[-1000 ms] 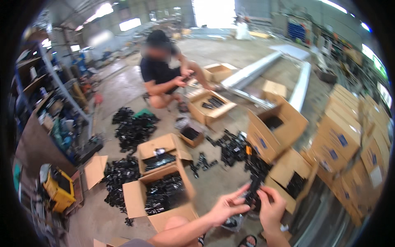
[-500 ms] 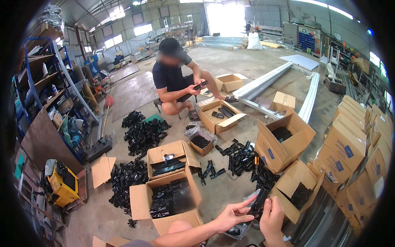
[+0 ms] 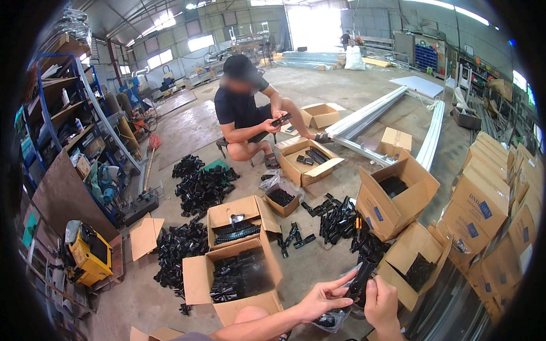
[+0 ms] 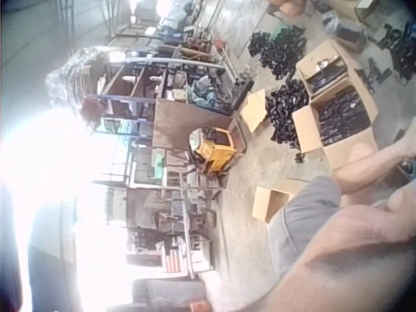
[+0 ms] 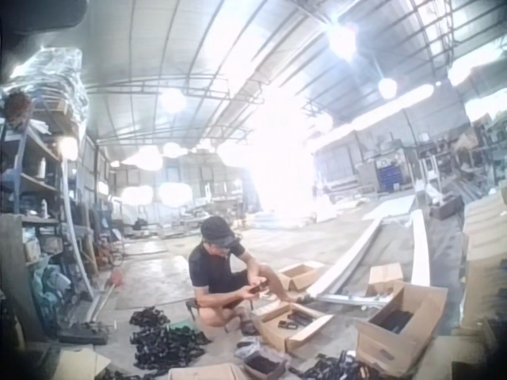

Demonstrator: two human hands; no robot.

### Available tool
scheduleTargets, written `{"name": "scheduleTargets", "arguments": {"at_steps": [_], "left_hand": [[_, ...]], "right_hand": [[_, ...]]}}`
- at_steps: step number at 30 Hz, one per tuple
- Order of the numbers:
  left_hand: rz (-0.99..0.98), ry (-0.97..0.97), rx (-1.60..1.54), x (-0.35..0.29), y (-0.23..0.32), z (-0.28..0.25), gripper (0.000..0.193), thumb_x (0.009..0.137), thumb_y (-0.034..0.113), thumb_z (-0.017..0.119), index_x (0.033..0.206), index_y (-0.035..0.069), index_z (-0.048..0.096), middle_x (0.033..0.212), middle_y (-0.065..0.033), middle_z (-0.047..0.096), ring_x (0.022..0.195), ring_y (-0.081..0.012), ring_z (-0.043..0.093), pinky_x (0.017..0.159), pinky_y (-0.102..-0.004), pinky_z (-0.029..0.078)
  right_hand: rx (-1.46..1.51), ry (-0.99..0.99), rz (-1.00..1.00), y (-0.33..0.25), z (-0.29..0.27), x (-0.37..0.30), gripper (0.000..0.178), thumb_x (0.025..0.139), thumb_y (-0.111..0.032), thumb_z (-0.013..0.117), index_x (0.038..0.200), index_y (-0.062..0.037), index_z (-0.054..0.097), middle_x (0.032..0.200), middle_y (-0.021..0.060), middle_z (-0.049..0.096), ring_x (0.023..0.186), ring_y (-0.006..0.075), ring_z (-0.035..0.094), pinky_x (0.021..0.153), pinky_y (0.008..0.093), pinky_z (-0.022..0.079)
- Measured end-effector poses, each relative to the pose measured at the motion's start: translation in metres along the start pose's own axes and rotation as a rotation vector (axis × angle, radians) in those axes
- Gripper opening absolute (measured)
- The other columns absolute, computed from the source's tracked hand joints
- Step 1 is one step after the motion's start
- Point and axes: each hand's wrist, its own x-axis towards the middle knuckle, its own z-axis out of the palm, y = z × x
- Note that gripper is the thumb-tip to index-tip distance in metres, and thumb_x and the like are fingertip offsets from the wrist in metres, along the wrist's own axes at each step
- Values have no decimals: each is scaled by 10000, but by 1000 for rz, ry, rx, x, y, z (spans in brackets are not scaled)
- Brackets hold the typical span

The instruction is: The person picks up black metal parts one at a time, handling and turning them to check their condition before placing them into small plastic bags.

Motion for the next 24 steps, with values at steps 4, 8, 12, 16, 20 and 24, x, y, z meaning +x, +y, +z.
{"name": "scheduleTargets", "arguments": {"at_steps": [4, 8, 12, 16, 20, 24], "left_hand": [[-5, 16, 4, -2, 1, -1, 760, 922, -86, 633, 1566, 171, 322, 1290, -30, 632, 1076, -28, 557, 980, -206, 454], [13, -10, 22, 1, -4, 1, 756, 923, -87, 632, 1564, 170, 327, 1279, -27, 637, 1067, -31, 562, 975, -210, 458], [30, -9, 33, -1, -2, 0, 710, 936, -91, 601, 1558, 136, 342, 1305, -65, 634, 1114, -63, 564, 999, -231, 445], [0, 25, 65, 0, 2, 2, 715, 929, -100, 604, 1555, 134, 348, 1311, -67, 630, 1113, -65, 564, 997, -232, 449], [-2, 39, 101, 0, -2, 2, 697, 926, -109, 598, 1544, 122, 371, 1317, -51, 618, 1121, -61, 556, 989, -227, 449], [213, 92, 530, -1, -4, 1, 639, 882, -53, 680, 1461, 155, 509, 1270, -40, 658, 1037, -71, 613, 916, -240, 497]], "right_hand": [[105, 174, 10, -37, 1, 6, 205, 968, -109, 531, 801, 7, 509, 643, 175, 555, 553, 357, 562, 521, 432, 399], [78, 147, 36, -18, 2, 2, 225, 978, -129, 515, 800, 8, 518, 649, 180, 556, 566, 364, 565, 527, 427, 398], [76, 161, 46, -21, 3, 3, 134, 953, -109, 558, 891, 8, 543, 669, 146, 573, 563, 298, 580, 536, 386, 427], [41, 155, 1, -16, 3, 3, 114, 956, -108, 563, 918, -1, 551, 680, 107, 585, 558, 205, 576, 520, 346, 438], [449, 56, 357, -17, 8, 0, 301, 1030, -229, 461, 797, -46, 517, 610, 48, 529, 488, 149, 492, 473, 306, 375], [1239, -47, 906, -31, -3, 4, 387, 1024, -297, 449, 670, -149, 401, 519, -33, 357, 431, 88, 329, 442, 254, 251]]}}
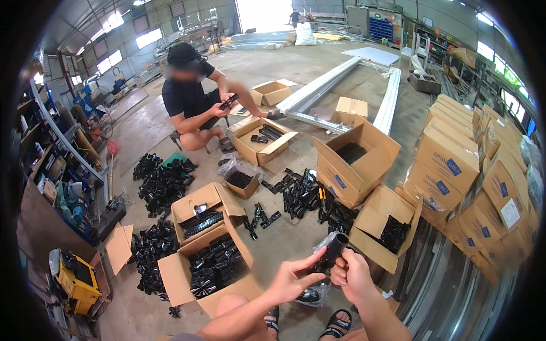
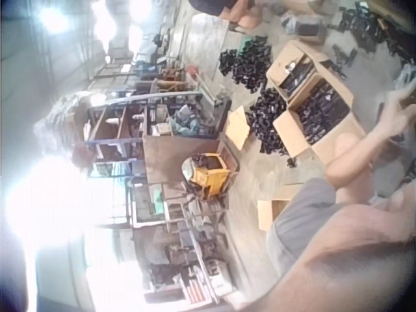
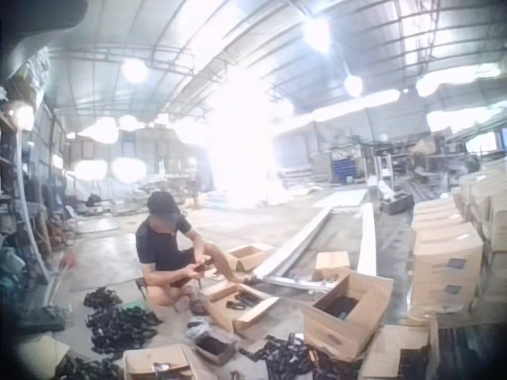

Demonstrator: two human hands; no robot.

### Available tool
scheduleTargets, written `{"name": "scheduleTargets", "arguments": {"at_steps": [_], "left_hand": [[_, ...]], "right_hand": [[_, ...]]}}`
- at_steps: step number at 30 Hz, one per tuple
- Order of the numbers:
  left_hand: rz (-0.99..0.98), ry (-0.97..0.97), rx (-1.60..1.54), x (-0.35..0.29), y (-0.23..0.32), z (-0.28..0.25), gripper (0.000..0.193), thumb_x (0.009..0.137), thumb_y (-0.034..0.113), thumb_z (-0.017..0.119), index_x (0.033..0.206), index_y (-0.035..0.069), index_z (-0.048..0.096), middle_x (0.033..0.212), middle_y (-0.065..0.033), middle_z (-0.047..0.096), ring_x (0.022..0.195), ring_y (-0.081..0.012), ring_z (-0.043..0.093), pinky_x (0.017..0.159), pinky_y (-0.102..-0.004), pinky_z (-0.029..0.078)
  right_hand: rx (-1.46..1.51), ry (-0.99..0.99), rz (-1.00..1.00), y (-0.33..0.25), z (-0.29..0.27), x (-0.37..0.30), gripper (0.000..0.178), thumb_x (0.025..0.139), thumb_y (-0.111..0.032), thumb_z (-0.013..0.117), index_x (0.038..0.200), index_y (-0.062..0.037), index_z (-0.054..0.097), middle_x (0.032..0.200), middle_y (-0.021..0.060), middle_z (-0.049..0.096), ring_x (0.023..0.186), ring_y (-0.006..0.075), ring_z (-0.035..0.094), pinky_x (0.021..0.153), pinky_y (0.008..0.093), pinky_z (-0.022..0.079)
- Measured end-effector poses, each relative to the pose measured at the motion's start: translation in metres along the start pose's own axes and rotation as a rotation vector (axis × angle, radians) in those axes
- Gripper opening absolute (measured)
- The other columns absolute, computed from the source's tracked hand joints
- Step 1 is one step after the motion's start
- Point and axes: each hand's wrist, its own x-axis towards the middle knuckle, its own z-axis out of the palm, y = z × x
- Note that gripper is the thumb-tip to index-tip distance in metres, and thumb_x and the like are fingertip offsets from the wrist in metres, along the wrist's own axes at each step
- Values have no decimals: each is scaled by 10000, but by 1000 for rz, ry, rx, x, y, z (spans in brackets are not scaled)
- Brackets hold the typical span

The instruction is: The person picks up black metal parts one at a time, handling and turning them to check their condition before placing them into small plastic bags.

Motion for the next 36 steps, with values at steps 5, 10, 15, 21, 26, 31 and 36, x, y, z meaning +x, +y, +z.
{"name": "scheduleTargets", "arguments": {"at_steps": [5, 10, 15, 21, 26, 31, 36], "left_hand": [[252, 20, 609, 1, 16, -9, 585, 813, 2, 744, 1355, 184, 621, 1266, -155, 659, 1056, -305, 693, 872, -340, 554], [351, 5, 707, 7, 30, -12, 564, 814, 18, 731, 1332, 223, 641, 1223, -160, 675, 1028, -332, 686, 780, -362, 574], [252, 155, 624, 8, 29, -21, 644, 781, 13, 731, 1371, 236, 600, 1145, -171, 680, 966, -358, 682, 805, -377, 556], [154, -99, 1000, 39, -24, -37, 659, 797, 3, 597, 1377, 316, 592, 921, -184, 693, 828, -378, 677, 764, -460, 554], [-19, -274, 1174, 43, -47, -44, 689, 777, 67, 660, 1407, 329, 563, 827, -207, 696, 729, -387, 679, 714, -479, 556], [-39, -228, 1130, 35, -37, -45, 755, 797, 91, 688, 1480, 319, 464, 797, -242, 682, 732, -414, 676, 711, -511, 549], [-71, -181, 1087, 36, -20, -45, 984, 788, 75, 692, 1586, 329, 177, 770, -239, 677, 727, -430, 669, 687, -524, 543]], "right_hand": [[92, -206, 158, -5, -24, 1, 353, 1007, -238, 436, 668, -145, 415, 515, -28, 363, 419, 94, 325, 438, 254, 257], [43, -221, 134, -5, -37, 7, 391, 1029, -281, 439, 667, -133, 417, 522, -31, 351, 418, 92, 301, 432, 260, 247], [-509, 133, -68, 19, -76, 74, 460, 1051, -376, 443, 718, -71, 531, 551, -6, 442, 416, 116, 365, 442, 293, 297], [-2014, 122, 47, 109, -198, 170, 362, 929, -310, 574, 1030, -1, 734, 1044, 191, 734, 947, 326, 729, 852, 414, 577], [-1801, 541, 159, 197, -231, 217, 398, 839, -301, 702, 1139, -40, 719, 1221, 198, 677, 1160, 354, 646, 985, 450, 519], [-1673, 524, 274, 213, -222, 232, 386, 778, -186, 750, 1134, -36, 731, 1245, 201, 669, 1177, 323, 645, 992, 404, 522], [-1737, 482, 449, 197, -215, 225, 371, 831, -168, 710, 1182, -48, 712, 1303, 175, 645, 1206, 304, 631, 1000, 398, 523]]}}
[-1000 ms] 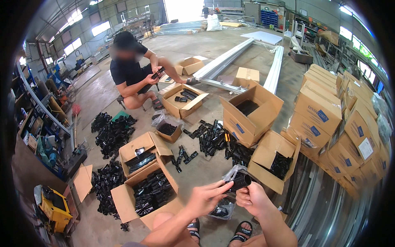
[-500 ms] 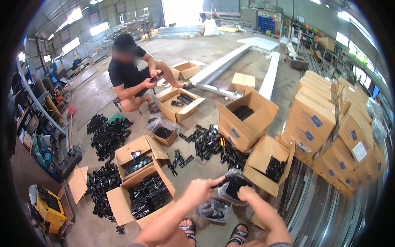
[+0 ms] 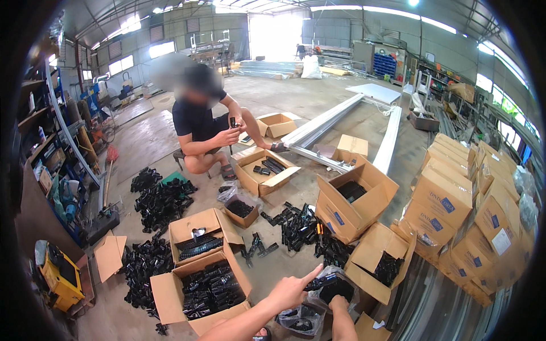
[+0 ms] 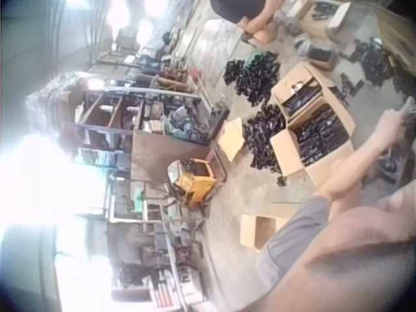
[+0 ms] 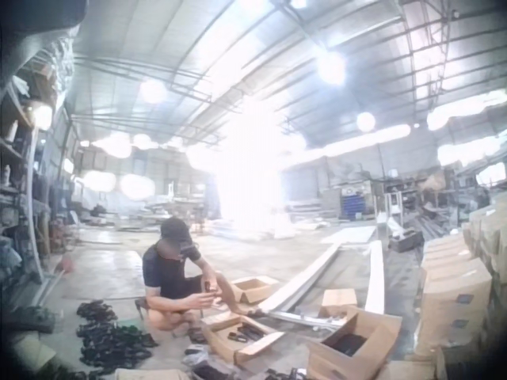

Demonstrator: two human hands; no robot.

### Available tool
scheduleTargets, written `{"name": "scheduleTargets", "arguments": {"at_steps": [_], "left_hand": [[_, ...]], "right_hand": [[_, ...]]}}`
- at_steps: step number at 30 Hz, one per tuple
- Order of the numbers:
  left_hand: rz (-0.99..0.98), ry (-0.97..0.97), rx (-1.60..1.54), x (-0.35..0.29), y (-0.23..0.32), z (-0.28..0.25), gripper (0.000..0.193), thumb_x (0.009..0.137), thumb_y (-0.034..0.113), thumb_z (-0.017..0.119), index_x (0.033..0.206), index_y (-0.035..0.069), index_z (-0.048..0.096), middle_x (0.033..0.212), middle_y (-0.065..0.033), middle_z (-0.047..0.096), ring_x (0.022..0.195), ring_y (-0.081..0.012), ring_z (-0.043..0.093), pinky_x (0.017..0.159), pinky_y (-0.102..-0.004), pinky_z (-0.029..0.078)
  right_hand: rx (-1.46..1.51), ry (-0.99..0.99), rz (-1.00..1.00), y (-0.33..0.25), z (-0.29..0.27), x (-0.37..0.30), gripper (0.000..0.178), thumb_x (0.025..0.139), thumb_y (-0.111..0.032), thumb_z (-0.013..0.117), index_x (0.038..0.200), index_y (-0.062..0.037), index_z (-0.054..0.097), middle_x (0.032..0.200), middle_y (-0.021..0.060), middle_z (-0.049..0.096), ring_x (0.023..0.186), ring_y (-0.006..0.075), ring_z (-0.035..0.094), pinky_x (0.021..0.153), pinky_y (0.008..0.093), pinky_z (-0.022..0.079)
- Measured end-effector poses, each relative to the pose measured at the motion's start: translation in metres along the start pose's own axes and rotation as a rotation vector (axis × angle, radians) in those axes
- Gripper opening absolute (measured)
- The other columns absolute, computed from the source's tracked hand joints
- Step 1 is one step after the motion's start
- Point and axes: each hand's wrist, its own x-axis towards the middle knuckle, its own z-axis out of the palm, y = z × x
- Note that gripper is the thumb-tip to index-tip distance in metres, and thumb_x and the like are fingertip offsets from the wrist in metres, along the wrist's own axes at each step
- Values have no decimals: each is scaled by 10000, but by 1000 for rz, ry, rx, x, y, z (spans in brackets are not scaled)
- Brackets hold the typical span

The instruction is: The person picks up black metal parts one at a time, handling and turning them to check their condition before placing them into small plastic bags.

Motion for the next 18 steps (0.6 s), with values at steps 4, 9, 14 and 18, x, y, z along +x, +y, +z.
{"name": "scheduleTargets", "arguments": {"at_steps": [4, 9, 14, 18], "left_hand": [[17, 27, 0, 3, 3, 2, 995, 787, 52, 671, 1590, 331, 153, 777, -230, 677, 734, -429, 667, 680, -517, 546], [70, 80, -22, 2, 7, 5, 973, 796, 31, 653, 1588, 325, 170, 837, -215, 693, 756, -421, 670, 683, -515, 547], [64, 73, -22, 3, 14, 2, 953, 802, 38, 666, 1586, 296, 190, 869, -201, 703, 780, -411, 674, 679, -512, 543], [74, 123, -55, 4, 8, 4, 938, 807, 55, 676, 1585, 273, 200, 824, -215, 693, 761, -421, 668, 682, -516, 537]], "right_hand": [[80, 17, 41, -4, -1, -3, 369, 829, -172, 698, 1171, -36, 714, 1307, 186, 639, 1215, 315, 623, 1003, 396, 520], [189, 150, 70, -19, -10, -1, 350, 826, -169, 680, 1137, -15, 723, 1260, 208, 656, 1192, 339, 632, 997, 395, 520], [185, 199, 59, -27, -13, 6, 343, 822, -167, 674, 1126, -17, 727, 1236, 210, 666, 1175, 343, 639, 990, 397, 523], [124, 169, 11, -29, -5, 12, 338, 818, -165, 670, 1117, -19, 730, 1217, 212, 673, 1161, 346, 645, 984, 398, 525]]}}
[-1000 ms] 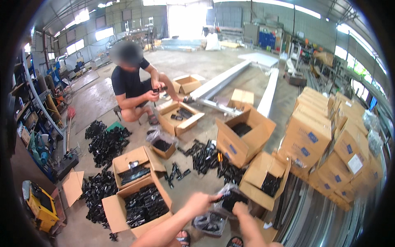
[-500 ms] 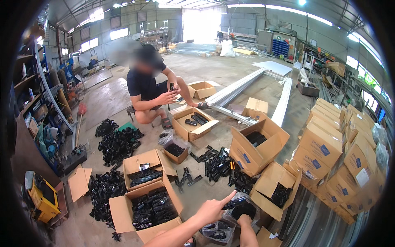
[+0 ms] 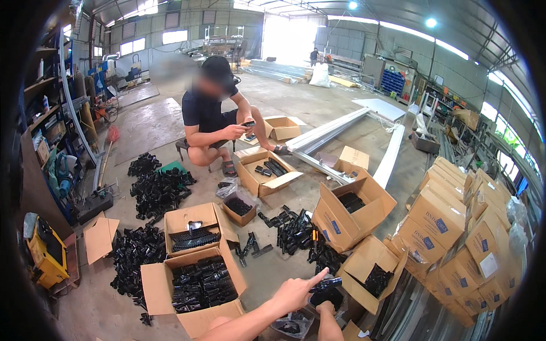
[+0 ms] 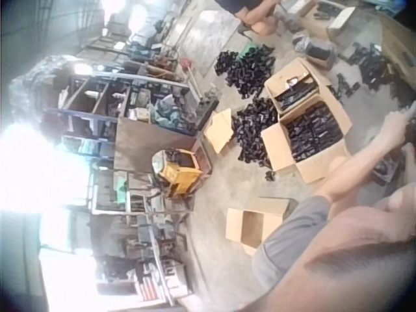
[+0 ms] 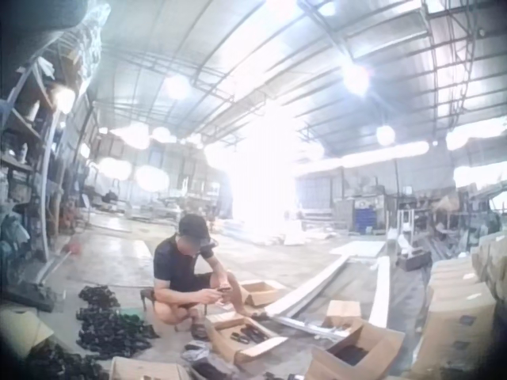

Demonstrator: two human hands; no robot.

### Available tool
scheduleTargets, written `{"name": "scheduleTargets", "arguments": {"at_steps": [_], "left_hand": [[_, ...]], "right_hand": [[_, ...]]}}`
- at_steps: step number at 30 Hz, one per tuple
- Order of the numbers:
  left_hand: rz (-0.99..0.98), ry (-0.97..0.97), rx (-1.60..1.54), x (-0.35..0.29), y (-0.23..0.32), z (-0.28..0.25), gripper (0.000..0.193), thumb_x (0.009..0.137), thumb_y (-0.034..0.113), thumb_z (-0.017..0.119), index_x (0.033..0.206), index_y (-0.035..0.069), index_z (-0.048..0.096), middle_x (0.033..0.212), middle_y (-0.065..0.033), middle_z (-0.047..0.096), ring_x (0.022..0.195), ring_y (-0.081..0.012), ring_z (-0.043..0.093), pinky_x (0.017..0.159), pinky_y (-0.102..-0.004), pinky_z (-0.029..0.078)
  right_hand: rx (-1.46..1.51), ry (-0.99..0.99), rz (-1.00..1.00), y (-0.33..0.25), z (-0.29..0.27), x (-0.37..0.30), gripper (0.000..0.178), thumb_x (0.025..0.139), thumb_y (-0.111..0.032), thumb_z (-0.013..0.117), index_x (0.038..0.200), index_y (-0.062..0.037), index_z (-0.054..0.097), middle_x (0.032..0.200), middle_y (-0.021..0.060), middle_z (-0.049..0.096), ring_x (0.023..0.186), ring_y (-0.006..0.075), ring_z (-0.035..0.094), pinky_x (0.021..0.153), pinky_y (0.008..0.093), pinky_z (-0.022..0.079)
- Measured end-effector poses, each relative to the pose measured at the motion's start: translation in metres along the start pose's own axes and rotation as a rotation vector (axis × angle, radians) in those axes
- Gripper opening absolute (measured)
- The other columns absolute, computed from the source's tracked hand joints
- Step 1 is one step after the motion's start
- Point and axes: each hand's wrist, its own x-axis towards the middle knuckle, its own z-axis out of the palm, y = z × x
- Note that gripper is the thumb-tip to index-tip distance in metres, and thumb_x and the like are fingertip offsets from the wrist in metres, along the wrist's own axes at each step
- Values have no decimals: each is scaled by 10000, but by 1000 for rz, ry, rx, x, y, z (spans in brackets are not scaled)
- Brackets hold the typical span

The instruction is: The person picks up black metal parts one at a time, handling and turning them to check their condition before placing them into small plastic bags.

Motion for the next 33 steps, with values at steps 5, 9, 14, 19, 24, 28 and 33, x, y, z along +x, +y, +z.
{"name": "scheduleTargets", "arguments": {"at_steps": [5, 9, 14, 19, 24, 28, 33], "left_hand": [[-27, 48, -52, 5, 3, -9, 926, 809, 99, 701, 1581, 266, 219, 804, -234, 681, 746, -430, 663, 677, -519, 528], [-125, 76, -46, -3, 2, -27, 906, 814, 141, 710, 1573, 307, 243, 762, -236, 669, 724, -426, 659, 664, -515, 519], [-52, 110, -104, -3, 21, -39, 978, 776, 121, 728, 1575, 344, 211, 785, -257, 677, 767, -463, 663, 728, -552, 532], [-127, 82, -51, -4, 8, -30, 959, 765, 106, 705, 1580, 237, 216, 780, -273, 656, 748, -461, 649, 710, -540, 524], [11, -22, -12, -4, 17, -19, 1050, 745, 76, 730, 1596, 164, 122, 885, -205, 707, 781, -429, 669, 715, -514, 529], [123, -83, 29, -13, 16, -8, 1075, 739, 60, 723, 1597, 118, 78, 736, -224, 675, 685, -438, 654, 635, -525, 511], [123, -148, 44, -18, 21, 1, 1069, 741, 71, 722, 1596, 110, 81, 722, -219, 672, 671, -439, 650, 619, -531, 511]], "right_hand": [[-121, -53, -124, 31, -3, 6, 332, 814, -162, 664, 1106, -21, 734, 1193, 214, 683, 1144, 351, 652, 977, 399, 528], [-193, -186, -520, 21, -58, -24, 301, 808, -151, 637, 1065, -43, 749, 1085, 203, 716, 1059, 358, 680, 945, 407, 540], [835, -115, -583, 33, -179, -108, 195, 812, -17, 693, 999, 32, 719, 884, 92, 736, 811, 153, 686, 749, 312, 561], [1018, 212, -749, 1, -259, -215, 175, 868, 1, 667, 1028, 27, 731, 924, 82, 728, 860, 142, 676, 785, 279, 541], [732, 539, -1039, -10, -268, -271, 163, 861, 7, 691, 1024, 5, 701, 946, 143, 703, 891, 282, 675, 791, 341, 539], [589, 498, -1149, -10, -250, -261, 133, 824, -71, 733, 949, -34, 703, 877, 102, 703, 822, 285, 641, 756, 386, 501], [447, 469, -1202, -3, -228, -239, 116, 826, -144, 726, 902, -62, 699, 836, 69, 700, 783, 264, 617, 764, 380, 459]]}}
